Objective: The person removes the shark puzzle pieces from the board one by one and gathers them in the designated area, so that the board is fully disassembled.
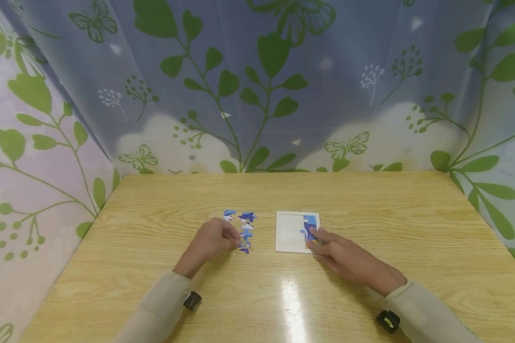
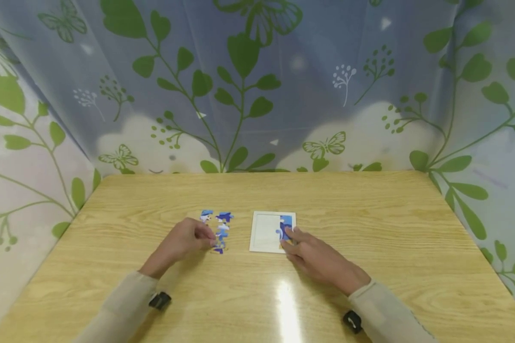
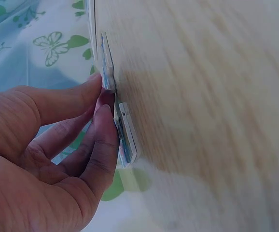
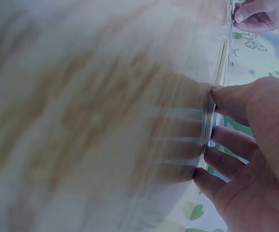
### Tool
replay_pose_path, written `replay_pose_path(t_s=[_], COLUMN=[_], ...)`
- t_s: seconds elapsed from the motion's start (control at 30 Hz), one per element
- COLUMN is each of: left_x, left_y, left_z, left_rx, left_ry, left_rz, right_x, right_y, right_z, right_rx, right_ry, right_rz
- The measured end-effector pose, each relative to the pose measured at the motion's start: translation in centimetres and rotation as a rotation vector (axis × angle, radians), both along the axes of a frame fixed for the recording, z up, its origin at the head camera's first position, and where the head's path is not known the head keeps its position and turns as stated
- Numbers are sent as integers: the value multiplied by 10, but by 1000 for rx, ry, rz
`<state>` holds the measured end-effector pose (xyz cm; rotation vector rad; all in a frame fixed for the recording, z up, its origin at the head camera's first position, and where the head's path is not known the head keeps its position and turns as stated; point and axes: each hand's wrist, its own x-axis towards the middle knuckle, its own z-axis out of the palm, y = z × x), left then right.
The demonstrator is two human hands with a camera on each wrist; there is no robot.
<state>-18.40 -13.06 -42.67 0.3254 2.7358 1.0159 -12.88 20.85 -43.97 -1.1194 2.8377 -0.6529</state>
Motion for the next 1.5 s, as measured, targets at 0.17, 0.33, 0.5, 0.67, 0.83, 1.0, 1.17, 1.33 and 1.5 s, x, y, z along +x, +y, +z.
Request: replay_pose_path(t_s=[0.17,0.33,0.5,0.67,0.83,1.0,1.17,1.33,1.5], left_x=[-1,-5,-13,-20,-25,-28,-30,-32,-31], left_y=[3,11,30,54,78,101,121,136,145], left_z=[3,8,9,12,12,6,3,2,3], left_rx=[2,19,33,49,53,61,53,52,51], left_ry=[23,49,38,4,5,-1,8,17,-12], left_rz=[-9,-40,-62,-96,-133,-153,-165,-175,-171], right_x=[0,0,-1,-1,0,0,0,-1,-1], right_y=[0,1,1,0,0,0,1,1,1], right_z=[1,1,-1,0,2,2,2,3,3], right_rx=[1,-1,-11,-12,-7,2,7,0,-6], right_ry=[13,22,26,-1,-1,10,13,-2,-8], right_rz=[4,11,11,8,6,-1,1,8,14])
